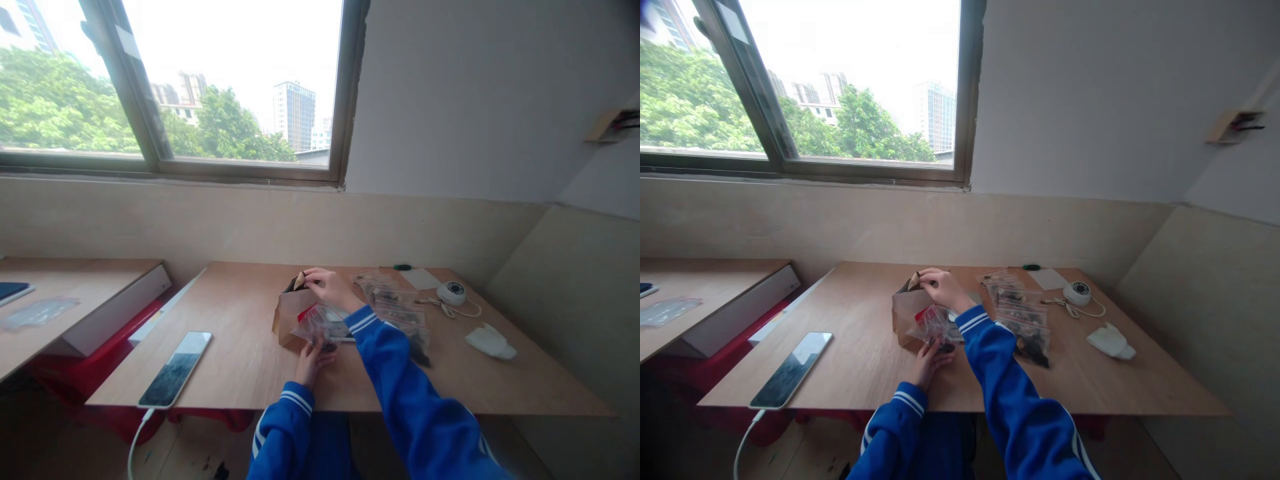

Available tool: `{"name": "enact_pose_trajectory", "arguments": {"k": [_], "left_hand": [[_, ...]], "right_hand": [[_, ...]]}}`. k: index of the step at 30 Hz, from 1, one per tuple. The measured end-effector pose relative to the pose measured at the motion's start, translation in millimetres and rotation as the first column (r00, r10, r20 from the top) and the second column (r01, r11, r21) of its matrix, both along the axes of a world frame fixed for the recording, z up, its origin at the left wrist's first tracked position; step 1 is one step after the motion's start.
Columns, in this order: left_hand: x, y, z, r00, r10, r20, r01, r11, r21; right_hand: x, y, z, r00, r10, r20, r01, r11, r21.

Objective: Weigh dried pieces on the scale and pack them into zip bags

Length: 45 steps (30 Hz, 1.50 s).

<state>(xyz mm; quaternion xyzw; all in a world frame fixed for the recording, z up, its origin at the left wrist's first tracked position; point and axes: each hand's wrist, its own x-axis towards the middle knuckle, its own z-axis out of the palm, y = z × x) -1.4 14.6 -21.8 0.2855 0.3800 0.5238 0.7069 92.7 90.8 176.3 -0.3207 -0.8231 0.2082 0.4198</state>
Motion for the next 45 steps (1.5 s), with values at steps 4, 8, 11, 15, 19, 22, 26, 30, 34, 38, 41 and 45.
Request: {"name": "enact_pose_trajectory", "arguments": {"k": [4, 8, 11, 15, 19, 22, 26, 30, 34, 38, 41, 45], "left_hand": [[1, 0, 0.0, 0.999, 0.012, 0.039, -0.012, 1.0, -0.01], [1, 1, -1.2, 0.998, 0.021, 0.053, -0.021, 1.0, -0.012], [1, 0, 0.8, 0.997, 0.022, 0.07, -0.023, 1.0, 0.01], [1, -1, 6.5, 0.996, 0.013, 0.085, -0.016, 0.999, 0.039], [1, 1, 7.8, 0.999, 0.004, 0.052, -0.005, 1.0, 0.022], [0, 1, 4.2, 1.0, 0.0, 0.001, -0.001, 0.999, 0.034], [0, 0, -2.4, 0.997, -0.032, -0.072, 0.036, 0.998, 0.054], [1, 2, -4.0, 0.995, -0.057, -0.081, 0.061, 0.997, 0.045], [1, 2, -2.0, 1.0, -0.02, -0.012, 0.021, 0.997, 0.075], [0, 1, -3.6, 0.997, 0.012, -0.081, -0.001, 0.992, 0.126], [2, 1, -6.5, 0.992, 0.029, -0.124, -0.012, 0.99, 0.139], [3, 2, -7.8, 0.985, 0.053, -0.164, -0.028, 0.988, 0.149]], "right_hand": [[1, -6, -5.6, 0.996, -0.003, 0.087, -0.004, 0.996, 0.088], [3, -27, -15.6, 0.983, -0.167, -0.072, 0.176, 0.973, 0.149], [13, -42, -39.3, 0.927, -0.328, -0.183, 0.34, 0.939, 0.042], [32, -43, -91.3, 0.921, -0.382, -0.071, 0.357, 0.904, -0.236], [45, -35, -126.8, 0.943, -0.333, -0.012, 0.29, 0.839, -0.46], [49, -35, -130.5, 0.971, -0.238, 0.035, 0.223, 0.833, -0.506], [48, -43, -125.9, 0.999, 0.029, -0.039, -0.046, 0.832, -0.553], [42, -46, -128.6, 1.0, 0.001, -0.022, -0.011, 0.882, -0.472], [41, -41, -135.2, 0.971, -0.233, -0.051, 0.198, 0.907, -0.37], [45, -39, -139.0, 0.959, -0.237, -0.153, 0.141, 0.873, -0.466], [49, -40, -141.0, 0.956, -0.233, -0.178, 0.092, 0.814, -0.573], [52, -42, -141.9, 0.96, -0.181, -0.214, 0.002, 0.769, -0.639]]}}
